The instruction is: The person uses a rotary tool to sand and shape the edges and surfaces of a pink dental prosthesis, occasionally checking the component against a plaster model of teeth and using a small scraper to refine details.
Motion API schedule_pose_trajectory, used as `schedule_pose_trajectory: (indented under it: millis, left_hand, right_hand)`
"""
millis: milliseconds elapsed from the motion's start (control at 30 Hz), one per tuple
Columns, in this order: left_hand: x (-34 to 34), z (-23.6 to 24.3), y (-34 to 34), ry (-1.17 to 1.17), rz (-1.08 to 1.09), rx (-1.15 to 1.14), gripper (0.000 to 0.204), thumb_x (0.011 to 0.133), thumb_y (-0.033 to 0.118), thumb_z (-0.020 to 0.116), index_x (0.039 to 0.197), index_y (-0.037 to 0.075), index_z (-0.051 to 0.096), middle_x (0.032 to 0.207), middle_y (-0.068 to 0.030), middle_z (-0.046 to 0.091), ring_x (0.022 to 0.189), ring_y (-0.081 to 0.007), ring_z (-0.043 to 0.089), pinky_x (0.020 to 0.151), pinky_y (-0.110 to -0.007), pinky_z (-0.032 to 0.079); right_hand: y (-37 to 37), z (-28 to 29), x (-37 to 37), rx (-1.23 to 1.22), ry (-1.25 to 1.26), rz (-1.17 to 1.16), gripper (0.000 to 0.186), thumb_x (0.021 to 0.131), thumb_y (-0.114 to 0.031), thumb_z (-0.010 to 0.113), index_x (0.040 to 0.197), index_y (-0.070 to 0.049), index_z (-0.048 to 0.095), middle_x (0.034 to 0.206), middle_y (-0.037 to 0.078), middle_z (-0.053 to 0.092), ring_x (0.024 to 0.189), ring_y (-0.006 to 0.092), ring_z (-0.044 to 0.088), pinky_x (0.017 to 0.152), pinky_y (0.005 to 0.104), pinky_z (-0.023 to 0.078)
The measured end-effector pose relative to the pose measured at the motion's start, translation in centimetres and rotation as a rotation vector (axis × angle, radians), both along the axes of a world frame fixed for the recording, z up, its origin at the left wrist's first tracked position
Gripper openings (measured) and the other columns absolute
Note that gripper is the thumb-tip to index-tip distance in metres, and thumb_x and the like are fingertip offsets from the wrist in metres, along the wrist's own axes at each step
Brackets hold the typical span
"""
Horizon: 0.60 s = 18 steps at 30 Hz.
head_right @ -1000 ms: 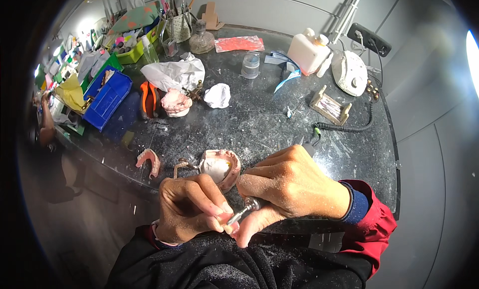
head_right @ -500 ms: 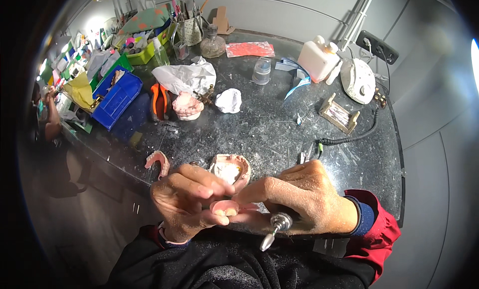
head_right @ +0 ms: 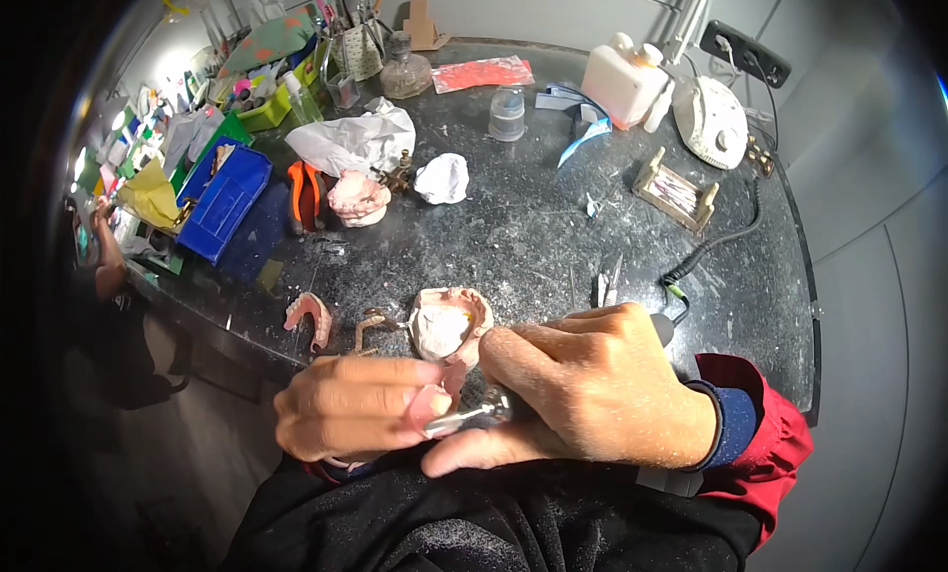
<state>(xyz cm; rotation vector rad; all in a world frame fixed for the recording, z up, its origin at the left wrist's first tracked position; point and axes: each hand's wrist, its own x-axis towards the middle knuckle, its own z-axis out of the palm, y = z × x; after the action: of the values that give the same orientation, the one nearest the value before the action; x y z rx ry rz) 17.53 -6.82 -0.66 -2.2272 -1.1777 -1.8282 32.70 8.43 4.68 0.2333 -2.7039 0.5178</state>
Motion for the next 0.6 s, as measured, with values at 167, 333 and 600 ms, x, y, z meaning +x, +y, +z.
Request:
schedule_pose_trajectory:
  millis: [167, 333, 600]
  left_hand:
    - [-0.3, -0.1, 0.3, 0.179, 0.095, 0.085, 0.025, 0.065, -0.001, 0.073, 0.089, 0.002, 0.065, 0.094, -0.0056, 0.062, 0.093, -0.0231, 0.063, 0.075, -0.028, 0.058]
    - [-0.8, 0.6, 0.4, 0.349, 0.114, 0.137, 0.018, 0.063, -0.004, 0.073, 0.080, 0.001, 0.066, 0.093, -0.0054, 0.062, 0.091, -0.0234, 0.063, 0.073, -0.027, 0.059]
    - [-1.0, 0.4, 0.2, 0.375, 0.134, 0.159, 0.018, 0.061, -0.003, 0.073, 0.078, 0.001, 0.067, 0.091, -0.0058, 0.062, 0.092, -0.0231, 0.063, 0.074, -0.026, 0.058]
  right_hand:
    - [-0.1, -0.3, 0.0, 0.052, 0.025, -0.043, 0.058, 0.065, -0.055, 0.070, 0.077, 0.000, 0.055, 0.051, 0.000, 0.050, 0.040, 0.0150, 0.054, 0.035, 0.0262, 0.038]
    - [-0.2, -0.4, 0.3, 0.118, -0.039, -0.077, 0.056, 0.067, -0.056, 0.067, 0.082, -0.002, 0.058, 0.051, 0.000, 0.051, 0.040, 0.0153, 0.054, 0.035, 0.0268, 0.039]
    - [-0.4, -0.8, -0.1, 0.069, 0.030, -0.057, 0.050, 0.069, -0.052, 0.068, 0.081, -0.005, 0.060, 0.048, 0.000, 0.049, 0.039, 0.0148, 0.053, 0.036, 0.0269, 0.038]
